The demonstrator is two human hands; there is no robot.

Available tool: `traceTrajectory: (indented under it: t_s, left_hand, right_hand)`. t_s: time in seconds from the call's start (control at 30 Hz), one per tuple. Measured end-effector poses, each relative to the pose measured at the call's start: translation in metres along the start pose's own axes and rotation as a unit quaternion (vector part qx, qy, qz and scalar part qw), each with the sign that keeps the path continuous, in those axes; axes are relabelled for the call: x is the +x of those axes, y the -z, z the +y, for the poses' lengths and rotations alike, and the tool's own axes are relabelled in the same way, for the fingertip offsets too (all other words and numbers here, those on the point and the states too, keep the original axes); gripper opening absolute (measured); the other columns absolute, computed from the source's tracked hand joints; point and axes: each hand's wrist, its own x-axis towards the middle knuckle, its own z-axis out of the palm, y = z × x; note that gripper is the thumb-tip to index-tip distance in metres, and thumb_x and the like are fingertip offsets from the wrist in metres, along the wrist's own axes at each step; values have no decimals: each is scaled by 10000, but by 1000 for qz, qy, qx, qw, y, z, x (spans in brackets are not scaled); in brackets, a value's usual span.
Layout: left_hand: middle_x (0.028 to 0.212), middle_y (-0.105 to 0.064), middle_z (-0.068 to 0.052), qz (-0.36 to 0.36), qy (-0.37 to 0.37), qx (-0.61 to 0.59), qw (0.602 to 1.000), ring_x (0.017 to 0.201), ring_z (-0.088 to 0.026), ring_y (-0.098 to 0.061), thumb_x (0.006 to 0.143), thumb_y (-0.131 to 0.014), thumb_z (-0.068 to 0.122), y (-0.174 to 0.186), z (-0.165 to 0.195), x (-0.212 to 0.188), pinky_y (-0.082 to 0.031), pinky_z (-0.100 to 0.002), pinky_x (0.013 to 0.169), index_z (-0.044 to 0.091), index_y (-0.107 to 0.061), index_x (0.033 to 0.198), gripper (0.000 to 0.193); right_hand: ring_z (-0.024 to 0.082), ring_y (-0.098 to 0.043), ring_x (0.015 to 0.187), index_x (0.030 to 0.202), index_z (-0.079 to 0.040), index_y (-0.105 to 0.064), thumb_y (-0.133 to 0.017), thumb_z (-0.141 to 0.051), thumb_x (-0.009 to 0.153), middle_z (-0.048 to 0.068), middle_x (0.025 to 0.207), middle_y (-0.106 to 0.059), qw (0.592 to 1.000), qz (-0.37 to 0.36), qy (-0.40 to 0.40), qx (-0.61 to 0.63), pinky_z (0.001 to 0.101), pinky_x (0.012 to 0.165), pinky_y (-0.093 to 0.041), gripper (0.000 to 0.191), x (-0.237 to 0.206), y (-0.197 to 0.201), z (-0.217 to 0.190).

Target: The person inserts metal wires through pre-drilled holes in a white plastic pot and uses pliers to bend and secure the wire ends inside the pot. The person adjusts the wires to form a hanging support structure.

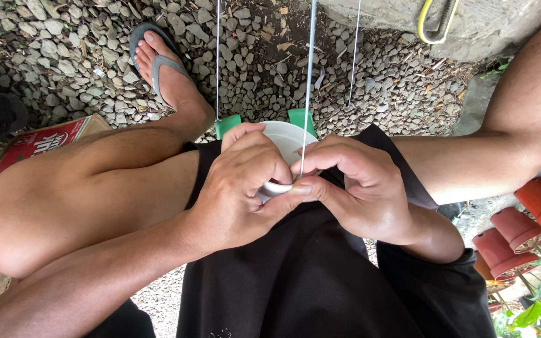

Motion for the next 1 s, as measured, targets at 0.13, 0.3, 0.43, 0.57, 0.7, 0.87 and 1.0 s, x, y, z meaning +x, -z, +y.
traceTrajectory:
  t_s: [0.13, 0.3, 0.43, 0.57, 0.7, 0.87, 1.0]
  left_hand:
    - [772, -554, 25, -14, 18, -24, 999, 795, -150, -606, 877, -886, 169, -1, -2, -1, -449, -456, 1131, 123, -555, 821, 339]
    - [838, -596, 4, -37, 7, -38, 999, 882, -177, -641, 853, -881, 173, 1, -5, -1, -375, -508, 1190, 112, -587, 904, 305]
    - [855, -606, -8, -50, 32, -49, 997, 887, -182, -632, 883, -858, 148, -1, -6, -4, -352, -510, 1210, 100, -596, 929, 271]
    - [835, -616, 1, -42, 63, -61, 995, 825, -171, -594, 910, -835, 139, -1, -4, -8, -425, -441, 1106, 104, -598, 906, 240]
    - [812, -629, 15, -28, 142, -129, 981, 724, -83, -592, 934, -800, 95, -3, 7, -17, -432, -365, 976, 79, -570, 886, 236]
    - [830, -607, 30, -5, 220, -225, 949, 716, -23, -569, 964, -746, 93, -13, 12, -27, -475, -209, 645, 75, -579, 944, 169]
    - [901, -584, 33, 27, 154, -216, 964, 818, -32, -549, 997, -734, 67, -21, 10, -35, -432, -273, 996, 76, -558, 989, 176]
  right_hand:
    - [126, -713, 920, 1153, -14, -642, -760, 11, 973, 81, 1021, -714, 1000, 5, -7, -22, 227, 779, -563, 217, -1, 0, 1]
    - [157, -717, 936, 1142, -2, -652, -753, -6, 969, 101, 1038, -715, 998, -4, -11, -61, 270, 837, -577, 200, -1, 9, -2]
    - [171, -718, 915, 1116, -3, -665, -734, 3, 977, 102, 1019, -717, 997, 1, -15, -73, 281, 833, -578, 155, -3, 9, 1]
    - [209, -684, 1012, 1154, -25, -656, -727, -38, 1016, 95, 1071, -698, 990, 49, 44, -127, 347, 1013, -547, 155, -5, 5, 8]
    - [331, -546, 1172, 1293, -11, -503, -685, -89, 1031, 192, 1212, -541, 922, 248, 109, -277, 392, 1055, -473, 329, 1, -2, 34]
    - [334, -574, 1223, 1482, 42, -364, -655, -141, 1049, 247, 1348, -531, 932, 311, -4, -184, 402, 1037, -497, 552, 10, 15, 71]
    - [179, -721, 1073, 1448, 28, -511, -620, -195, 1074, 137, 1259, -701, 949, 265, -136, 102, 315, 959, -583, 450, 21, 34, 78]
